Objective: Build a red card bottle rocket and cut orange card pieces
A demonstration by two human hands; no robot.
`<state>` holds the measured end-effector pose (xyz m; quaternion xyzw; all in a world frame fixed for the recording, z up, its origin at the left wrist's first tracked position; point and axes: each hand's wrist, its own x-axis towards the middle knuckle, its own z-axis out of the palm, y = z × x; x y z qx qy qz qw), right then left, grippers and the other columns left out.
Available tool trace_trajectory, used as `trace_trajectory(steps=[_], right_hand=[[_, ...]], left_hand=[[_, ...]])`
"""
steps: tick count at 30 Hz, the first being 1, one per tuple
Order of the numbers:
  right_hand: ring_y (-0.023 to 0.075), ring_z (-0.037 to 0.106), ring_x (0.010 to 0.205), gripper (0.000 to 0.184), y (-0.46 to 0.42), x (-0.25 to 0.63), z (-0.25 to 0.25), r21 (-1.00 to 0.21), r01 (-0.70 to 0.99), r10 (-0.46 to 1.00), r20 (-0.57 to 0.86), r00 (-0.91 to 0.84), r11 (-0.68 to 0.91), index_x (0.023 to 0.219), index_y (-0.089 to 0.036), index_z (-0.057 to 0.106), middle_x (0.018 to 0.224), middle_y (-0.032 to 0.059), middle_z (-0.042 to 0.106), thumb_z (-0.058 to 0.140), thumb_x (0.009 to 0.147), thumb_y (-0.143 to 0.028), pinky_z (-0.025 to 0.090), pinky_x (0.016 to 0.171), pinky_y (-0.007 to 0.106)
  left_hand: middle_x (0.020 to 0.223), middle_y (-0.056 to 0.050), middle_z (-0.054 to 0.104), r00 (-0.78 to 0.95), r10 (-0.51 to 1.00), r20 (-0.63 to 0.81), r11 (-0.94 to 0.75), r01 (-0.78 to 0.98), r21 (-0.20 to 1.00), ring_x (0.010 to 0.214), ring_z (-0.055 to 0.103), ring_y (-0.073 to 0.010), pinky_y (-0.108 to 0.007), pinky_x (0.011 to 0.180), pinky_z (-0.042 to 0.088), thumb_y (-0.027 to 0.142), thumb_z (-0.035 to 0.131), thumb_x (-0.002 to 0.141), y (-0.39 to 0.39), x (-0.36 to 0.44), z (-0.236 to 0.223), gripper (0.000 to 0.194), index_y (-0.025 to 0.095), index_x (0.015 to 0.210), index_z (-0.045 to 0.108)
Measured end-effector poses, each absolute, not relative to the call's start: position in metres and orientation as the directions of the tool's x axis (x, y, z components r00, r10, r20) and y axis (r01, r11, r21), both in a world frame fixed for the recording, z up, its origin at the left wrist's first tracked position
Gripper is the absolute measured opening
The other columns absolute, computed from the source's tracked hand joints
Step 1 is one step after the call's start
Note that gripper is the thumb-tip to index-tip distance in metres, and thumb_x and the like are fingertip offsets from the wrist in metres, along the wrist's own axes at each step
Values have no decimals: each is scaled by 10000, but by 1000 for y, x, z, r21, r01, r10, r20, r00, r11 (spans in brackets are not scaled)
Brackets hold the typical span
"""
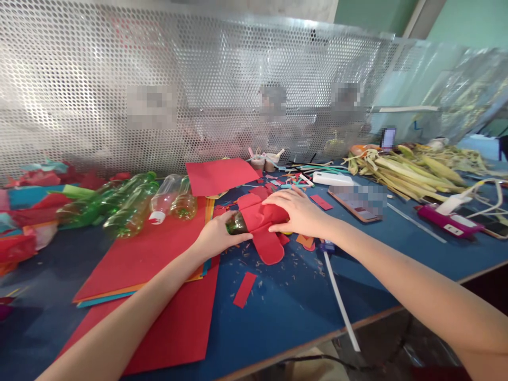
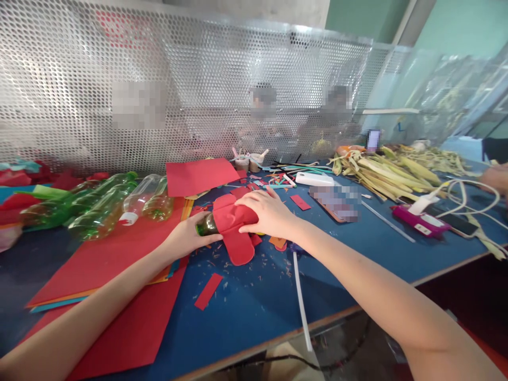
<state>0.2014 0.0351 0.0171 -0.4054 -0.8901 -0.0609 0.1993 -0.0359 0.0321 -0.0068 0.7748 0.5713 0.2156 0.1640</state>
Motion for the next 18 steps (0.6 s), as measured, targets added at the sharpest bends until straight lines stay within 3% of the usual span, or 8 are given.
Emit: trace_trajectory(steps=[3,7,14,18], right_hand=[[263,452,1254,551,26,214,19,-83,737,703,386,-597,671,1264,-234,483,1327,79,526,690,778,-391,270,1103,509],[261,462,1244,488,4,231,16,-50,777,720,420,-553,627,1284,-246,458,1338,91,506,635,831,-298,292,1096,522],[265,521,1167,370,-20,250,5,-80,825,752,467,-465,560,1215,-241,506,1249,92,555,596,858,-282,434,995,490],[275,505,1185,518,-20,242,5,-27,837,723,519,-456,547,1267,-209,469,1302,111,520,678,798,-283,410,1024,482]], left_hand=[[1171,-123,667,276,951,138,-307,812,496,1061,628,-318,-369,855,495,623,660,613,34,-37,-9,761,178,1217,534],[1173,-152,656,280,949,142,-314,823,474,1065,621,-333,-398,867,489,640,644,618,35,-38,-10,797,152,1235,515],[1189,-154,645,291,933,212,-357,827,434,1087,612,-325,-404,878,488,622,632,653,35,-38,-12,764,150,1239,498],[1178,-121,653,338,887,315,-447,802,397,1109,601,-318,-400,888,488,602,655,658,38,-41,-17,723,196,1232,486]])
